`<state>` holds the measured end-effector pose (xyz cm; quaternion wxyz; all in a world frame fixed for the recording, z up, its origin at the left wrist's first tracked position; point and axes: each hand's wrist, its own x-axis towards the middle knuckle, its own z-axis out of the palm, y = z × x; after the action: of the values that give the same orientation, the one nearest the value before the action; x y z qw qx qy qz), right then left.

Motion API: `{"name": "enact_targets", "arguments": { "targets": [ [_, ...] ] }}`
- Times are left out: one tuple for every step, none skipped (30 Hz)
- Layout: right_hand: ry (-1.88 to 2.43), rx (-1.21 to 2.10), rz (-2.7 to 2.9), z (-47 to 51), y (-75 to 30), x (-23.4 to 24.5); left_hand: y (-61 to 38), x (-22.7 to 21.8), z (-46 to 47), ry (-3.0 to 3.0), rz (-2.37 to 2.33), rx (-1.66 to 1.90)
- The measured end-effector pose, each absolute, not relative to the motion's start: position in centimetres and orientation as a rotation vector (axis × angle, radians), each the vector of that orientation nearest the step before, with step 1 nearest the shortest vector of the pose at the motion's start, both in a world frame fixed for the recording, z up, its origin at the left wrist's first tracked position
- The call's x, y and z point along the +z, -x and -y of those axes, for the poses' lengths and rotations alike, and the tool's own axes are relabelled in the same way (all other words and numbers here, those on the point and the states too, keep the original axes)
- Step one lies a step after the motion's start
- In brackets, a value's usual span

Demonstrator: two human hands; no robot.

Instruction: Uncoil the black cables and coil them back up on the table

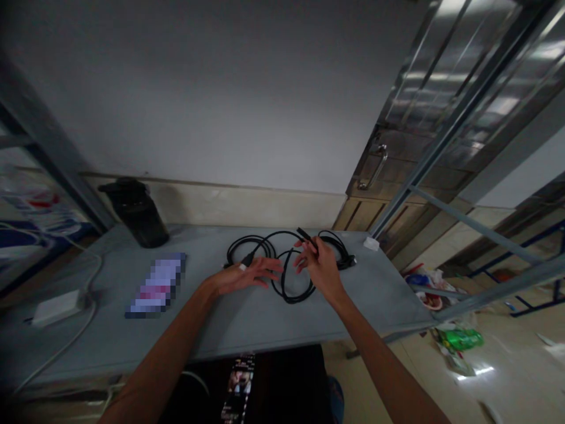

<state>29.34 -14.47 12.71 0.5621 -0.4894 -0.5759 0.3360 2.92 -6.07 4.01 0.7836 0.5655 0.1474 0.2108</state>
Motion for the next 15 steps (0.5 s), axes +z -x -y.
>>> {"name": "enact_targets", "arguments": {
  "targets": [
    [1.137,0.798,1.323,14.7,-29.2,12.3,-2.9,4.0,6.1,-1.228,-0.303,0.429],
    [1.122,0.804,1.292,14.8,-29.2,11.8,-3.0,3.9,6.1,-1.238,-0.305,0.427],
    [1.106,0.810,1.265,15.0,-29.1,11.4,-3.0,3.7,6.1,-1.252,-0.328,0.449],
    [1.088,0.816,1.242,15.2,-29.0,11.0,-3.1,3.5,6.0,-1.269,-0.369,0.496],
    [1.070,0.822,1.225,15.4,-28.9,10.7,-3.2,3.3,5.8,-1.287,-0.420,0.557],
    [1.055,0.828,1.210,15.6,-28.9,10.4,-3.3,3.1,5.7,-1.306,-0.473,0.621],
    [1.042,0.837,1.198,15.8,-28.9,10.2,-3.4,3.0,5.6,-1.324,-0.522,0.678],
    [1.033,0.847,1.184,16.0,-28.9,10.0,-3.5,2.8,5.5,-1.344,-0.564,0.728],
    [1.027,0.859,1.170,16.2,-28.9,9.9,-3.6,2.7,5.5,-1.368,-0.598,0.767],
    [1.023,0.871,1.156,16.5,-29.0,9.8,-3.7,2.7,5.5,-1.389,-0.619,0.799],
    [1.020,0.886,1.144,16.7,-29.0,9.6,-3.8,2.6,5.5,-1.402,-0.626,0.819],
    [1.018,0.898,1.135,16.8,-29.1,9.5,-3.9,2.6,5.5,-1.405,-0.614,0.829],
    [1.019,0.908,1.129,17.0,-29.1,9.2,-3.9,2.5,5.6,-1.397,-0.583,0.821],
    [1.021,0.915,1.125,17.1,-29.2,9.0,-4.0,2.5,5.7,-1.377,-0.539,0.802],
    [1.023,0.918,1.121,17.1,-29.2,8.7,-4.1,2.5,5.7,-1.349,-0.492,0.779]
  ]
}}
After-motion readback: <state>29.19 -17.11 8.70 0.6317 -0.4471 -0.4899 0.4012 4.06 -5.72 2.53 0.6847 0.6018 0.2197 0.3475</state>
